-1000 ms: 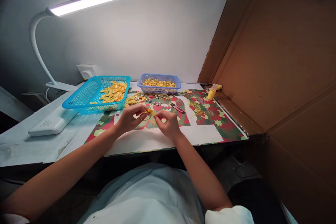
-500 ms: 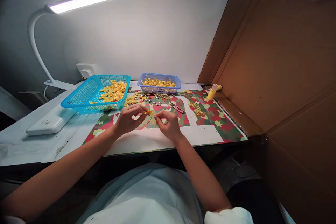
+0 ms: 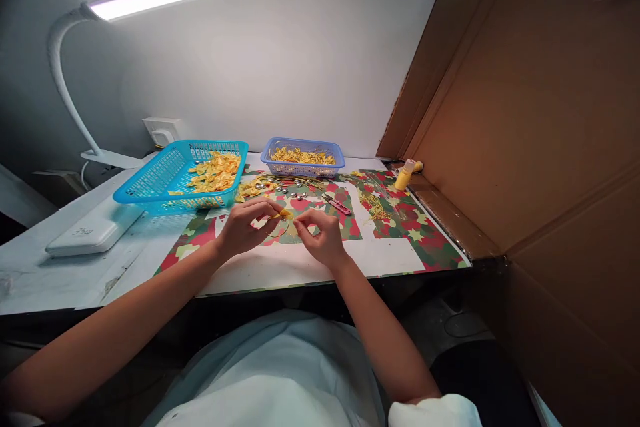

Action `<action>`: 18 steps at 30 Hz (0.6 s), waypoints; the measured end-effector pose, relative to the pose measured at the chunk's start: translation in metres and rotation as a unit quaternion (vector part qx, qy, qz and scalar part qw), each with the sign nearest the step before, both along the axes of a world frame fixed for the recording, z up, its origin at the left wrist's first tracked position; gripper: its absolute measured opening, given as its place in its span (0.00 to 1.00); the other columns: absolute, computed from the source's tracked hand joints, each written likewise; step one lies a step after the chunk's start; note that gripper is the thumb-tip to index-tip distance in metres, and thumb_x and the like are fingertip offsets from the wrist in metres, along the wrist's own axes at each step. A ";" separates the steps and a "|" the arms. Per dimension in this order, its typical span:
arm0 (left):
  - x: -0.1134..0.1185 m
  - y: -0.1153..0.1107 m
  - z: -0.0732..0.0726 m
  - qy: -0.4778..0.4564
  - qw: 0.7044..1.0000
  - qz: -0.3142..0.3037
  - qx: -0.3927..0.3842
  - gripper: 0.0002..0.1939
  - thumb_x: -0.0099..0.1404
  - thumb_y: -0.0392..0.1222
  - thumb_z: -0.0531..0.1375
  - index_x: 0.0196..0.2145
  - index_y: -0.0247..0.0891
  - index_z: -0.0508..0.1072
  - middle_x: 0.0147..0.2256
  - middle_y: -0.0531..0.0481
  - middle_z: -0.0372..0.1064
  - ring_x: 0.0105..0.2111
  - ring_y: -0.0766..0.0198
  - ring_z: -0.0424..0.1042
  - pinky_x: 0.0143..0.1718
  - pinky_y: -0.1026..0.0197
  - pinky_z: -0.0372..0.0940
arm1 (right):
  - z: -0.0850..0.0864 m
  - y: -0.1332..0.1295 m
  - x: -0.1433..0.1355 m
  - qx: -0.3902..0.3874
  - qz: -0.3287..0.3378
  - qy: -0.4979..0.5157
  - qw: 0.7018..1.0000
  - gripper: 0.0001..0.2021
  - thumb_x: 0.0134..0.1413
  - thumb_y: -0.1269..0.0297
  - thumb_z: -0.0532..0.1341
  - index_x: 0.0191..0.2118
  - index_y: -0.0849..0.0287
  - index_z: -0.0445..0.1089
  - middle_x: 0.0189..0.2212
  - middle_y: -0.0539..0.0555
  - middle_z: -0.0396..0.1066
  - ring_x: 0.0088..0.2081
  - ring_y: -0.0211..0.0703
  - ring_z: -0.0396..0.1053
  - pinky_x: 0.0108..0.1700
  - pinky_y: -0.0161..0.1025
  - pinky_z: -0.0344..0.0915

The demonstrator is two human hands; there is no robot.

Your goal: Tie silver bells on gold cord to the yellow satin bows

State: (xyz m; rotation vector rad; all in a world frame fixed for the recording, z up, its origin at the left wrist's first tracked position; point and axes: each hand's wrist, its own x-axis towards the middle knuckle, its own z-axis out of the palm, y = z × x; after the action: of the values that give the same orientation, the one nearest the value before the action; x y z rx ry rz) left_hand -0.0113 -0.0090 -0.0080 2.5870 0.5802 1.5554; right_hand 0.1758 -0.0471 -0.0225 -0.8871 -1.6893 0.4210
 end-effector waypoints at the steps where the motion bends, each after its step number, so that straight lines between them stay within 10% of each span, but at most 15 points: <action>1: 0.000 0.000 0.000 0.000 1.000 -0.003 -0.002 0.06 0.63 0.32 0.57 0.28 0.37 0.69 0.29 0.49 0.74 0.25 0.69 0.67 0.27 0.67 0.63 | 0.000 0.000 0.000 0.000 0.000 -0.002 1.000 0.07 0.55 0.66 0.60 0.27 0.58 0.70 0.20 0.50 0.69 0.25 0.38 0.67 0.27 0.35 0.62; 18: -0.003 0.001 0.001 0.024 0.998 -0.028 -0.043 0.05 0.64 0.33 0.57 0.30 0.37 0.70 0.29 0.50 0.73 0.25 0.70 0.65 0.26 0.67 0.61 | -0.002 0.003 0.005 0.044 -0.010 -0.041 0.998 0.06 0.55 0.68 0.60 0.27 0.57 0.71 0.21 0.49 0.71 0.24 0.38 0.67 0.31 0.37 0.63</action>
State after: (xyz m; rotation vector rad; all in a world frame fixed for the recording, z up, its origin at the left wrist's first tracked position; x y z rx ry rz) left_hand -0.0139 -0.0080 -0.0073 2.5610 0.5613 1.4224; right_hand 0.1810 -0.0445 -0.0247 -0.8650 -1.7586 0.2985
